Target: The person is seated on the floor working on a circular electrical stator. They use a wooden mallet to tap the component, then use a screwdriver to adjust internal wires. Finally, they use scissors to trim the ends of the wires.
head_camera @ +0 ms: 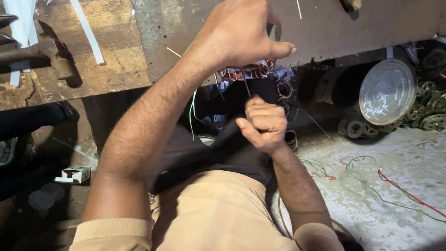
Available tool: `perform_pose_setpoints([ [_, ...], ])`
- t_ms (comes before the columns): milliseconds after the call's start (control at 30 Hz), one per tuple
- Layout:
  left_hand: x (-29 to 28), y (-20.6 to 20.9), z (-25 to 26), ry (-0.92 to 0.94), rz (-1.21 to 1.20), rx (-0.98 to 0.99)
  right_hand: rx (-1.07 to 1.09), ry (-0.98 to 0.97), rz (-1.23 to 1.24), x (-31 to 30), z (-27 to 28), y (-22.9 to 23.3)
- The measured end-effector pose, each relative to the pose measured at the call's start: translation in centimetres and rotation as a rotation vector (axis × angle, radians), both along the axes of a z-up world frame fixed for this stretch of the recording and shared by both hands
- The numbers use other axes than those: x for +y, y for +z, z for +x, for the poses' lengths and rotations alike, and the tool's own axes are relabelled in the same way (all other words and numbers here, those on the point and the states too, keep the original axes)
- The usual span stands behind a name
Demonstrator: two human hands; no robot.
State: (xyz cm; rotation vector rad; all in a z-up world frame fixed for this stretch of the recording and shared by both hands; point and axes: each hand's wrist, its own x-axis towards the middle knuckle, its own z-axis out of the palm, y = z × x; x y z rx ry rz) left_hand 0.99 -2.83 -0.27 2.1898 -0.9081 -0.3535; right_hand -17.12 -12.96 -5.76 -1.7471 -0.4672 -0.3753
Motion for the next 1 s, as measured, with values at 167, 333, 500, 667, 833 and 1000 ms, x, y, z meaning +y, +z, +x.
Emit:
perform_pose_setpoints([
  [167, 0.2, 0.3, -0.3, -0.031, -0.016, -0.080, -0.089, 0.027, -0.270, 0.3, 1.2, 0.7],
  [333, -0.2, 0.4, -1.2, -0.066, 0.045, -0.082, 0.288, -0.167, -0.267, 0.9, 2.0, 1.6],
  [500, -0.1, 0.5, -0.7, -0.026, -0.012, -0.129, -0.088, -0.076, -0.320, 1.8, 4.0, 0.3],
  [667, -0.1, 0.9, -0.6, 0.007, -0.003, -0.037, 0.144, -0.113, -0.391, 1.2, 3.3, 0.5],
  [833, 0.4, 0.8, -0.3, 0.087, -0.003, 0.044, -0.006, 0.053, -0.309, 0.8, -0.6, 2.5],
  [1000, 1.5, -0.4, 0.9, 0.239, -0.088, 0.150, -0.143, -0.115, -0.031, -1.3, -2.5, 3.4],
])
